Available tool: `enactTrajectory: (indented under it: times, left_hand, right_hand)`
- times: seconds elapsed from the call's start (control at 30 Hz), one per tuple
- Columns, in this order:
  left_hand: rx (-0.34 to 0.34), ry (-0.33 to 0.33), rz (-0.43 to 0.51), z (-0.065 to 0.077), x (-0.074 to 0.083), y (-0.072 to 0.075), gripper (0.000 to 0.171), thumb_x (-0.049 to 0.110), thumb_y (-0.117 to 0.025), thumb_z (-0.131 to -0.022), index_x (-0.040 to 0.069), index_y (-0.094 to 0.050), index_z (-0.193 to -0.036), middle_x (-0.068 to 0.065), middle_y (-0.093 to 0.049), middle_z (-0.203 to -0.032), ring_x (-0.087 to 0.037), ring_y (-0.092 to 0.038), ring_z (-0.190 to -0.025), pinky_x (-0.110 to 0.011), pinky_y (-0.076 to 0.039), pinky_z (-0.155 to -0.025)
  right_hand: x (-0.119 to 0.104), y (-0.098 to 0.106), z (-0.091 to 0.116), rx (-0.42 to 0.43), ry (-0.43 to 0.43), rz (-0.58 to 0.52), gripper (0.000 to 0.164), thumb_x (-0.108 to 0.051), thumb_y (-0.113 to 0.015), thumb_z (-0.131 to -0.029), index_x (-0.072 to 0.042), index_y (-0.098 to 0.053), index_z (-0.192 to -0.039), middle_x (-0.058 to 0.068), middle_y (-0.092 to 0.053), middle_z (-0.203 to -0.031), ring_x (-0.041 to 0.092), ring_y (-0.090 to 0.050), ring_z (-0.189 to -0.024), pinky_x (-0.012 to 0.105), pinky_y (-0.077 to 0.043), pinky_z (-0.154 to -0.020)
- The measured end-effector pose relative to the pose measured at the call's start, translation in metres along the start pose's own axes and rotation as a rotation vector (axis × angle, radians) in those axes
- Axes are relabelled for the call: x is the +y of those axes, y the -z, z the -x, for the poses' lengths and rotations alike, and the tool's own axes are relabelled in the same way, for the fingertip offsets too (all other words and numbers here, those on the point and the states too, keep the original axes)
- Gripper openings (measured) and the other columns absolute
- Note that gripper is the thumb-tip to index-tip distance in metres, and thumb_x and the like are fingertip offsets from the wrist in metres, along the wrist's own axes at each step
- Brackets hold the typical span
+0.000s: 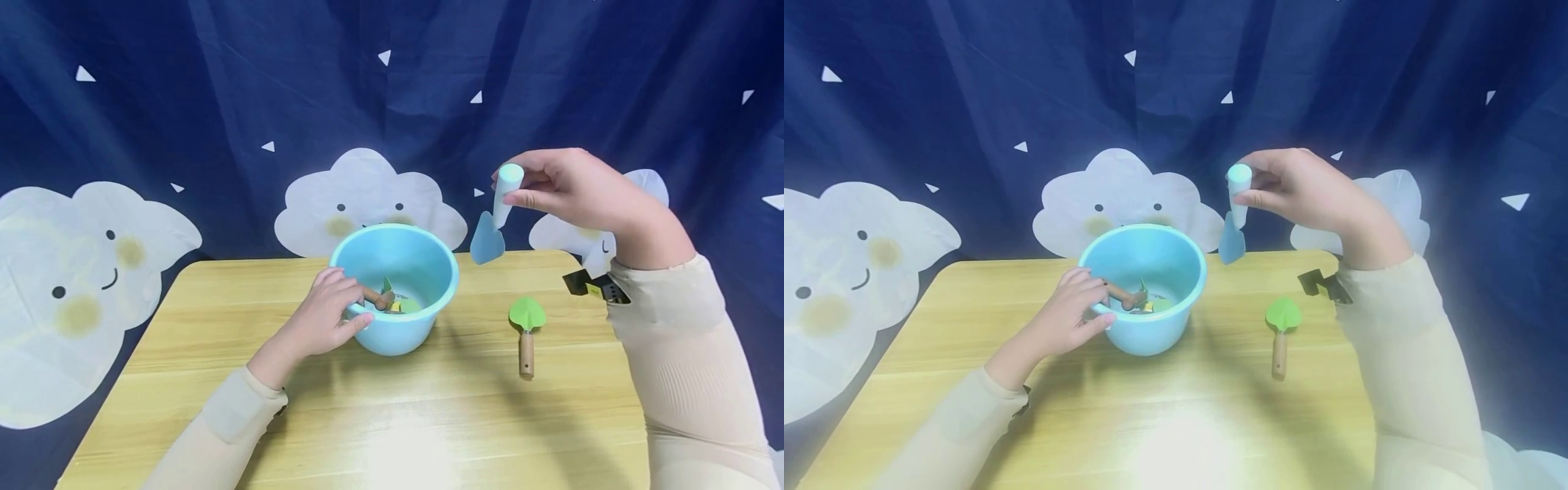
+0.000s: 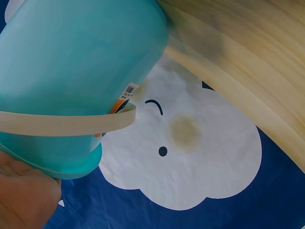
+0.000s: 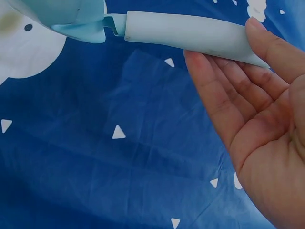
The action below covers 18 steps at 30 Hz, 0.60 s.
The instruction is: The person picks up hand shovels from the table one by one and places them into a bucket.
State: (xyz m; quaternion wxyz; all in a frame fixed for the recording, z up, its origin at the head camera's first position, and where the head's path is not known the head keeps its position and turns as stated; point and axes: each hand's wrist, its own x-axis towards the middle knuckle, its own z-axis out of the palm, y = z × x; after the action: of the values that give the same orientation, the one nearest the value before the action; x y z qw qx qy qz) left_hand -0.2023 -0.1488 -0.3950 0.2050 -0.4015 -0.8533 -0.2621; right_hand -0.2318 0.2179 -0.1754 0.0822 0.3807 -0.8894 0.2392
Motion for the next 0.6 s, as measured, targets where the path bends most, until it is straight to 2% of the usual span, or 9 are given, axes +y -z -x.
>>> enactTrajectory:
  times: [0.2, 0.47, 0.6]
  left_hand:
    - [0.000, 0.005, -0.008, 0.000, 0.000, 0.000, 0.049, 0.060, -0.040, -0.101, 0.017, -0.049, -0.078, 0.003, -0.068, -0.096, -0.017, -0.050, -0.086, -0.054, -0.026, -0.107]
    - [-0.003, -0.002, 0.016, 0.000, 0.000, 0.000, 0.047, 0.059, -0.041, -0.101, 0.019, -0.051, -0.079, 0.005, -0.071, -0.109, -0.016, -0.056, -0.097, -0.052, -0.025, -0.108]
    - [-0.009, 0.001, 0.014, -0.001, 0.000, -0.001, 0.045, 0.057, -0.043, -0.101, 0.018, -0.051, -0.078, 0.005, -0.070, -0.104, -0.017, -0.055, -0.094, -0.052, -0.025, -0.108]
  right_hand:
    - [-0.006, -0.003, -0.008, -0.008, 0.028, -0.037, 0.026, -0.008, -0.070, -0.093, -0.007, -0.068, -0.119, 0.000, -0.074, -0.101, 0.001, -0.068, -0.093, 0.012, -0.049, -0.084]
    - [-0.005, -0.019, -0.019, -0.007, 0.068, -0.092, 0.025, -0.006, -0.071, -0.092, -0.004, -0.068, -0.117, 0.001, -0.073, -0.098, 0.007, -0.069, -0.089, 0.015, -0.051, -0.081]
    - [-0.003, -0.029, -0.023, -0.013, 0.069, -0.105, 0.025, -0.008, -0.071, -0.092, -0.005, -0.068, -0.117, 0.000, -0.073, -0.098, 0.006, -0.069, -0.088, 0.017, -0.052, -0.079]
